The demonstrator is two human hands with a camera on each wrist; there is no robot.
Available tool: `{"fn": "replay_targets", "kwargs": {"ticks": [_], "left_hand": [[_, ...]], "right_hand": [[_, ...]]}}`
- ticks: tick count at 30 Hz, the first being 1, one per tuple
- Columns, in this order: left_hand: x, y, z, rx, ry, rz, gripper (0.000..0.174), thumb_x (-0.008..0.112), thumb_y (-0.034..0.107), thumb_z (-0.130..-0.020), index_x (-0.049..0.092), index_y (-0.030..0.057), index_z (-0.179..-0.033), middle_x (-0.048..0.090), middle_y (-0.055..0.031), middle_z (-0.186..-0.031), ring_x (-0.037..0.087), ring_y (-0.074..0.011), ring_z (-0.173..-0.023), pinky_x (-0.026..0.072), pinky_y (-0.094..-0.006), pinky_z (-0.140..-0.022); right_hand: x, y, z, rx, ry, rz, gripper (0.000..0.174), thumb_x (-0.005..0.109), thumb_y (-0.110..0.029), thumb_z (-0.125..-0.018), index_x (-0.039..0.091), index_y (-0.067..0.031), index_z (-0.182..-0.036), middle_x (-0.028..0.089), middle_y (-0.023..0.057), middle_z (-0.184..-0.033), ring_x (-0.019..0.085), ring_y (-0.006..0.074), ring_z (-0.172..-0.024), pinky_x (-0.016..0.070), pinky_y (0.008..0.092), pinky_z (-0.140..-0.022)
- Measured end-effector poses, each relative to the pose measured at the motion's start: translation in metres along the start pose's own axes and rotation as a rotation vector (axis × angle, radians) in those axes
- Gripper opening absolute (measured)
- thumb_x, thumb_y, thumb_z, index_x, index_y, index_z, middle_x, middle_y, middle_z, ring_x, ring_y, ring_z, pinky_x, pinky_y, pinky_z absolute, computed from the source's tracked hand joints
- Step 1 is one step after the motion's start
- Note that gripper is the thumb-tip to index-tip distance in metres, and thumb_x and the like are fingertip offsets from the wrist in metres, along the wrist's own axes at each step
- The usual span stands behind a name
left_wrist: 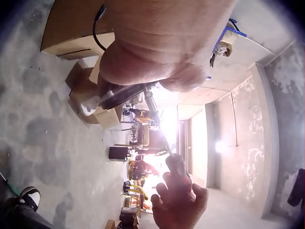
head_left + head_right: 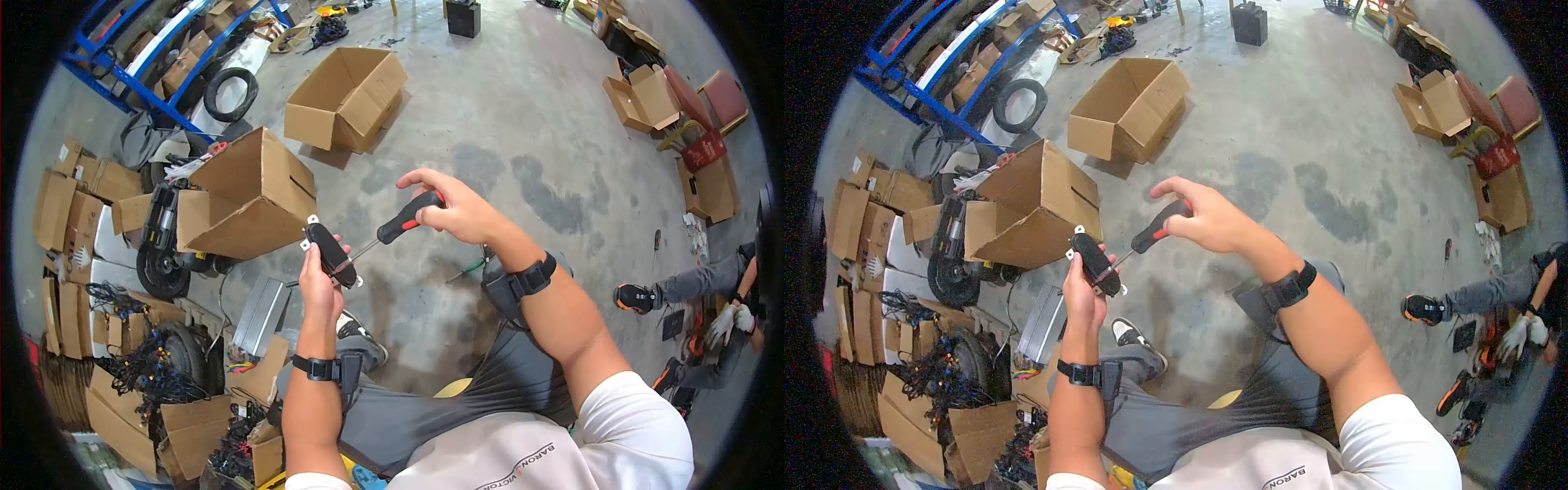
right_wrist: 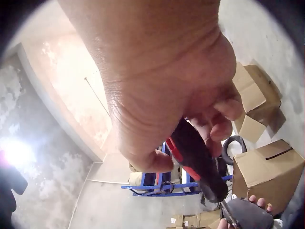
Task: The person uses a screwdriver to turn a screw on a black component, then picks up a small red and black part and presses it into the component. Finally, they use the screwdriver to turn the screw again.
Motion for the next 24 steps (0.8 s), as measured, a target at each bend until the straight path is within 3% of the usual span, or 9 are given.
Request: {"fn": "replay_targets", "kwargs": {"ticks": [2, 6, 8, 9, 15, 17, 21, 23, 24], "left_hand": [[-0.001, 0.000, 0.000, -0.003, 0.002, 0.003, 0.039, 0.036, 0.032, -0.105, 0.051, 0.0043, -0.129, 0.063, -0.0121, -0.115, 0.065, -0.0257, -0.096, 0.0560, -0.0424, -0.076], [-0.002, -0.001, 0.000, -0.010, -0.017, -0.017, 0.039, 0.037, 0.032, -0.105, 0.051, 0.0054, -0.129, 0.063, -0.0118, -0.115, 0.065, -0.0253, -0.095, 0.0557, -0.0424, -0.076], [-0.002, 0.000, 0.000, -0.013, -0.021, -0.019, 0.038, 0.037, 0.032, -0.105, 0.051, 0.0057, -0.129, 0.063, -0.0118, -0.114, 0.065, -0.0253, -0.095, 0.0556, -0.0423, -0.076], [-0.002, 0.000, 0.000, -0.014, -0.018, -0.008, 0.038, 0.037, 0.033, -0.105, 0.051, 0.0059, -0.129, 0.063, -0.0118, -0.115, 0.065, -0.0253, -0.095, 0.0556, -0.0422, -0.076], [-0.005, -0.001, -0.001, -0.009, -0.019, -0.007, 0.038, 0.037, 0.033, -0.105, 0.051, 0.0063, -0.129, 0.063, -0.0119, -0.115, 0.065, -0.0253, -0.095, 0.0556, -0.0421, -0.075], [-0.005, -0.001, -0.002, -0.007, -0.020, -0.007, 0.038, 0.037, 0.033, -0.105, 0.050, 0.0063, -0.129, 0.063, -0.0119, -0.115, 0.065, -0.0253, -0.095, 0.0556, -0.0422, -0.075], [-0.007, -0.002, -0.003, -0.010, -0.001, -0.008, 0.038, 0.037, 0.032, -0.105, 0.050, 0.0056, -0.129, 0.063, -0.0127, -0.116, 0.065, -0.0258, -0.095, 0.0556, -0.0425, -0.075], [-0.007, -0.002, -0.003, -0.012, -0.003, -0.009, 0.038, 0.037, 0.032, -0.105, 0.050, 0.0053, -0.129, 0.063, -0.0130, -0.116, 0.065, -0.0260, -0.095, 0.0556, -0.0426, -0.075], [-0.007, -0.001, -0.003, -0.012, 0.000, -0.010, 0.038, 0.037, 0.032, -0.105, 0.050, 0.0050, -0.129, 0.062, -0.0132, -0.116, 0.065, -0.0262, -0.094, 0.0557, -0.0426, -0.075]], "right_hand": [[-0.002, -0.016, 0.000, 0.322, -0.103, -0.234, 0.040, 0.058, -0.026, -0.093, 0.055, -0.0011, -0.123, 0.059, 0.0032, -0.079, 0.052, 0.0082, -0.062, 0.0412, 0.0248, -0.056], [0.002, -0.008, -0.002, 0.414, -0.128, -0.243, 0.046, 0.060, -0.029, -0.091, 0.052, -0.0022, -0.127, 0.059, 0.0041, -0.080, 0.050, 0.0090, -0.062, 0.0420, 0.0264, -0.059], [0.002, -0.003, 0.001, -0.056, 0.004, 0.005, 0.045, 0.059, -0.030, -0.092, 0.052, -0.0015, -0.127, 0.059, 0.0040, -0.081, 0.051, 0.0090, -0.062, 0.0428, 0.0270, -0.059], [0.001, -0.008, 0.001, -0.055, 0.006, 0.005, 0.045, 0.059, -0.030, -0.092, 0.052, -0.0015, -0.127, 0.059, 0.0040, -0.081, 0.051, 0.0090, -0.062, 0.0428, 0.0270, -0.059], [0.000, -0.005, -0.003, 0.439, -0.176, -0.223, 0.051, 0.066, -0.028, -0.085, 0.052, -0.0014, -0.126, 0.060, 0.0025, -0.084, 0.052, 0.0104, -0.070, 0.0437, 0.0274, -0.064], [0.000, -0.004, 0.000, -0.020, -0.048, -0.001, 0.048, 0.063, -0.025, -0.085, 0.053, -0.0006, -0.125, 0.061, 0.0035, -0.084, 0.053, 0.0110, -0.064, 0.0447, 0.0279, -0.061], [0.000, 0.002, -0.003, -0.105, -0.091, 0.001, 0.051, 0.065, -0.032, -0.085, 0.054, -0.0017, -0.125, 0.064, 0.0078, -0.077, 0.059, 0.0153, -0.068, 0.0491, 0.0304, -0.066], [-0.003, -0.006, -0.005, 0.427, -0.230, -0.114, 0.053, 0.065, -0.026, -0.080, 0.054, -0.0027, -0.126, 0.065, 0.0103, -0.081, 0.060, 0.0146, -0.077, 0.0494, 0.0290, -0.071], [-0.003, -0.010, -0.004, 0.428, -0.229, -0.115, 0.053, 0.065, -0.026, -0.080, 0.054, -0.0027, -0.126, 0.065, 0.0103, -0.081, 0.060, 0.0146, -0.077, 0.0494, 0.0290, -0.071]]}}
Point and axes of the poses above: each hand's wrist, its own z-axis away from the middle knuckle, its own x-axis out of the palm, y = z × x, the point moved 1 cm from there along -z, towards the middle knuckle
